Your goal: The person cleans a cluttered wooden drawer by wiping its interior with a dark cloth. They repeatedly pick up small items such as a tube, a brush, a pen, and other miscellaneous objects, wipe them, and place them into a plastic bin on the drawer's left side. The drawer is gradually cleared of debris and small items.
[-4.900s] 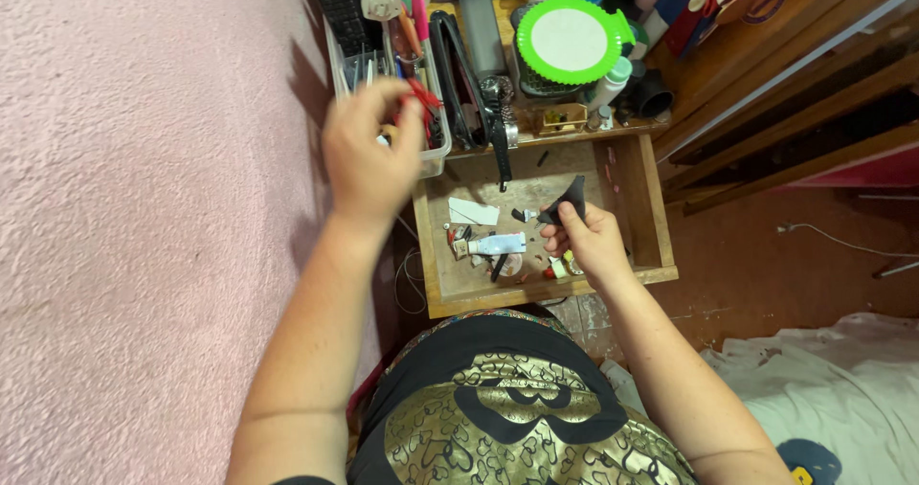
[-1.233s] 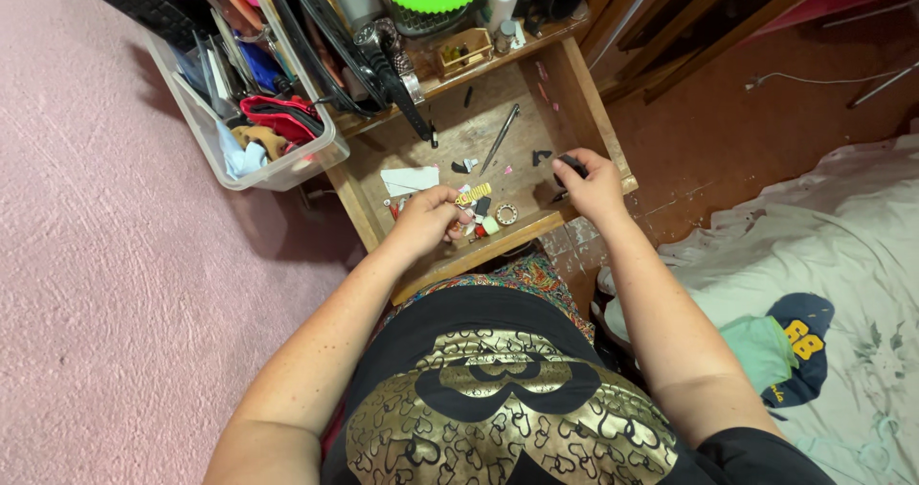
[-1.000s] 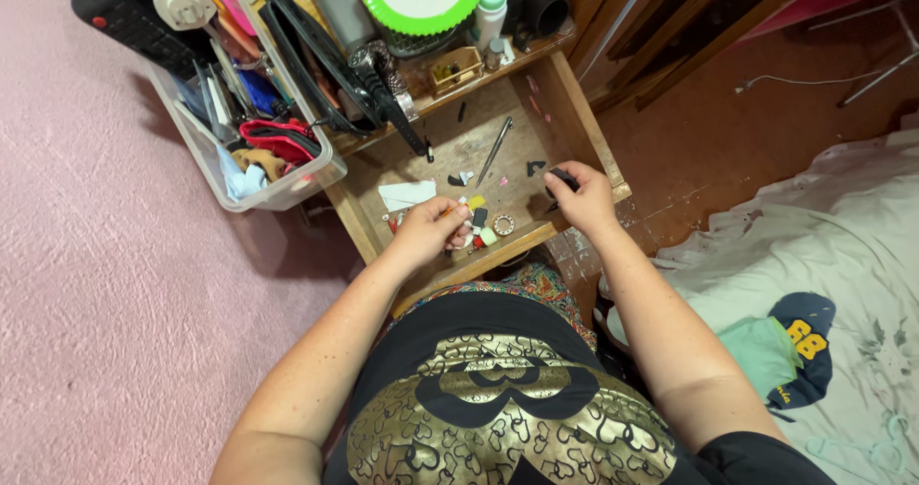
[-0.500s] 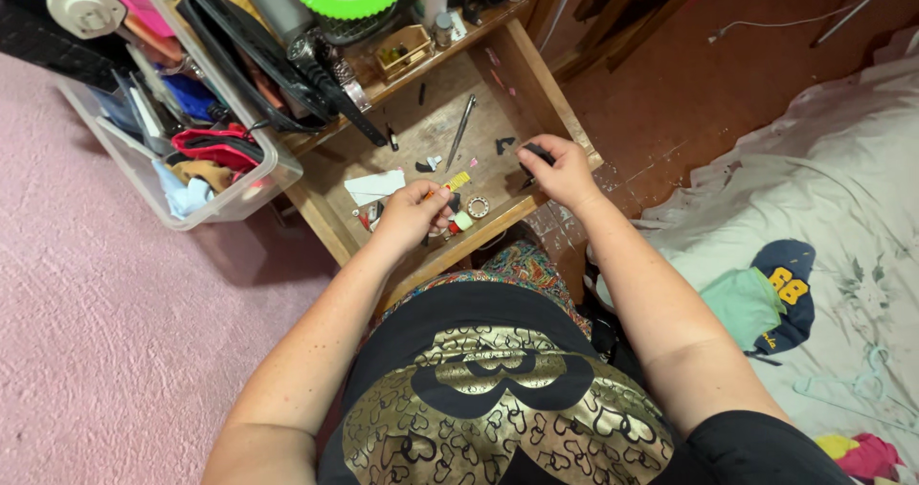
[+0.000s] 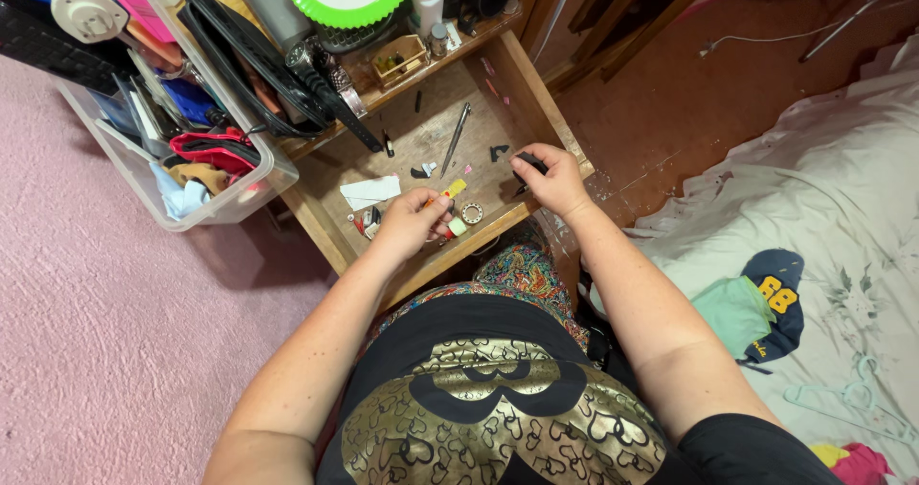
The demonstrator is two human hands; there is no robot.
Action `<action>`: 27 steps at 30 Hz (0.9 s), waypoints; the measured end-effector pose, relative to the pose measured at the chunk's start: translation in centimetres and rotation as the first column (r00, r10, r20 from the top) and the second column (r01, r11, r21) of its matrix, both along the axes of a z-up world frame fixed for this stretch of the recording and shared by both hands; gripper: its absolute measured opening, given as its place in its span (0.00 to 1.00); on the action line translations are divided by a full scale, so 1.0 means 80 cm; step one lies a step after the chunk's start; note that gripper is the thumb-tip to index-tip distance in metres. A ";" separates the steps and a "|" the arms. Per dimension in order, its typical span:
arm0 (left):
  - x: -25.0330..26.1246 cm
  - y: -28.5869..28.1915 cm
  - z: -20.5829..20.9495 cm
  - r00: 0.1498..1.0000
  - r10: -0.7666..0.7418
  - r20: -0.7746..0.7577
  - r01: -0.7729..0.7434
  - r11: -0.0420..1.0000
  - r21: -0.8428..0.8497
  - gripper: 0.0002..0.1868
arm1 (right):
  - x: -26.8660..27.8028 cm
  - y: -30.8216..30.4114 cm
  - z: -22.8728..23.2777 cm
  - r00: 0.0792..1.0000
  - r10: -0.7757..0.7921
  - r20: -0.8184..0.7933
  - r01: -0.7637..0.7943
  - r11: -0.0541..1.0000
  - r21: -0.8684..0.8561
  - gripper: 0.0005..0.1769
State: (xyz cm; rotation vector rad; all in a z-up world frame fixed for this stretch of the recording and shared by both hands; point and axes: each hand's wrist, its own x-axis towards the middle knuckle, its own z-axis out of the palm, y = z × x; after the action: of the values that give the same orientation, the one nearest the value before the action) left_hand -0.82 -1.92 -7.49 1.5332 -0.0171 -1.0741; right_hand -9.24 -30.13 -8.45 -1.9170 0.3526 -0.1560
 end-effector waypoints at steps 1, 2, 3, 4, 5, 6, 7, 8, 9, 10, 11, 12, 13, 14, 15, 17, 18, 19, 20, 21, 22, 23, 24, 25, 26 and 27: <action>0.002 0.001 0.002 1.000 0.003 0.009 -0.003 1.000 0.017 0.12 | 0.001 -0.001 0.000 1.000 0.006 0.015 -0.006 1.000 0.016 0.09; 0.003 0.003 0.003 1.000 0.013 -0.006 -0.013 1.000 -0.010 0.12 | 0.001 0.000 0.001 1.000 0.000 0.001 0.000 1.000 0.002 0.09; 0.003 0.004 0.004 1.000 0.022 -0.021 -0.023 0.999 -0.037 0.12 | 0.001 0.000 0.001 1.000 -0.007 -0.013 0.006 1.000 -0.012 0.09; 0.004 0.004 0.005 0.999 0.031 -0.036 -0.033 0.997 -0.065 0.11 | 0.001 0.000 0.002 1.000 -0.014 -0.026 0.013 1.000 -0.026 0.09; 0.005 0.004 0.006 0.998 0.040 -0.039 -0.042 0.997 -0.065 0.11 | 0.001 0.000 0.002 1.000 -0.013 -0.019 0.013 1.000 -0.021 0.09; 0.006 0.004 0.007 0.998 0.049 -0.043 -0.052 0.996 -0.066 0.11 | 0.001 0.000 0.002 1.000 -0.012 -0.011 0.012 1.000 -0.017 0.09; 0.006 0.005 0.008 0.997 0.059 -0.048 -0.062 0.996 -0.065 0.10 | 0.000 0.001 0.002 1.000 -0.010 -0.006 0.010 1.000 -0.010 0.09; 0.008 0.006 0.010 0.998 0.059 -0.035 -0.061 0.996 -0.063 0.10 | 0.000 0.001 0.001 1.000 -0.011 0.008 0.011 1.000 -0.020 0.09; 0.007 0.006 0.011 0.998 0.060 -0.024 -0.062 0.996 -0.060 0.10 | 0.000 0.001 0.001 1.000 -0.009 0.020 0.010 1.000 -0.028 0.09; 0.006 0.008 0.012 0.998 0.062 -0.014 -0.063 0.996 -0.057 0.10 | -0.001 0.002 0.000 0.999 -0.008 0.032 0.009 0.999 -0.036 0.08; 0.005 0.010 0.013 0.998 0.055 -0.004 -0.055 0.997 -0.059 0.10 | -0.001 0.003 0.000 0.999 -0.008 0.041 0.010 0.999 -0.047 0.08; 0.003 0.012 0.014 0.999 0.048 0.006 -0.048 0.997 -0.062 0.11 | -0.002 0.004 0.000 0.999 -0.009 0.049 0.012 0.998 -0.058 0.08; 0.005 0.012 0.015 0.999 0.041 0.021 -0.039 0.997 -0.067 0.11 | 0.000 0.004 0.002 0.998 -0.009 0.064 0.014 0.997 -0.072 0.08; 0.007 0.014 0.017 0.999 0.051 0.013 -0.049 0.995 -0.087 0.11 | 0.003 0.004 0.003 0.998 -0.011 0.066 0.016 0.997 -0.082 0.08; 0.006 0.018 0.018 0.998 0.060 -0.001 -0.060 0.993 -0.104 0.11 | 0.001 0.004 0.004 0.998 -0.012 0.063 0.018 0.996 -0.090 0.08; 0.006 0.023 0.020 0.998 0.069 0.000 -0.069 0.994 -0.086 0.11 | 0.000 0.006 0.004 0.998 -0.016 0.060 0.022 0.995 -0.102 0.08; 0.008 0.025 0.021 0.998 0.068 0.015 -0.068 0.996 -0.051 0.11 | 0.000 0.005 0.003 0.998 -0.017 0.059 0.023 0.994 -0.104 0.08; 0.010 0.026 0.023 0.997 0.065 0.030 -0.064 0.998 -0.014 0.11 | 0.000 0.005 0.002 0.998 -0.021 0.059 0.027 0.994 -0.106 0.08; 0.011 0.027 0.023 0.997 0.073 0.027 -0.072 0.997 -0.024 0.11 | 0.000 0.005 0.001 0.998 -0.021 0.059 0.027 0.995 -0.093 0.09; 0.012 0.026 0.023 0.997 0.080 0.024 -0.079 0.996 -0.034 0.11 | 0.001 0.005 0.000 0.998 -0.023 0.059 0.028 0.996 -0.080 0.09; 0.013 0.026 0.023 0.996 0.086 0.020 -0.085 0.995 -0.044 0.11 | 0.000 0.005 -0.001 0.998 -0.025 0.059 0.029 0.997 -0.067 0.09; 0.013 0.025 0.023 0.996 0.083 0.023 -0.082 0.995 -0.051 0.10 | 0.000 0.005 -0.001 0.998 -0.027 0.060 0.031 0.997 -0.066 0.09; 0.012 0.023 0.023 0.996 0.080 0.026 -0.078 0.995 -0.058 0.10 | -0.001 0.006 -0.001 0.998 -0.029 0.061 0.033 0.997 -0.065 0.09; 0.013 0.022 0.023 0.996 0.080 0.031 -0.078 0.995 -0.067 0.10 | 0.001 0.006 -0.001 0.998 -0.027 0.064 0.032 0.997 -0.066 0.09; 0.013 0.022 0.024 0.997 0.077 0.031 -0.075 0.994 -0.081 0.10 | 0.002 0.006 0.000 0.998 -0.028 0.061 0.033 0.997 -0.075 0.09; 0.011 0.022 0.025 0.997 0.076 0.028 -0.073 0.993 -0.096 0.11 | 0.001 0.007 0.001 0.998 -0.028 0.055 0.032 0.996 -0.084 0.09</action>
State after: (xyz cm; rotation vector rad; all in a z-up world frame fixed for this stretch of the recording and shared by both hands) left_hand 0.09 -0.16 -5.51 1.4540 -0.0321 -0.9766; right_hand -9.15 -29.61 -8.39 -1.9881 0.3436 -0.2450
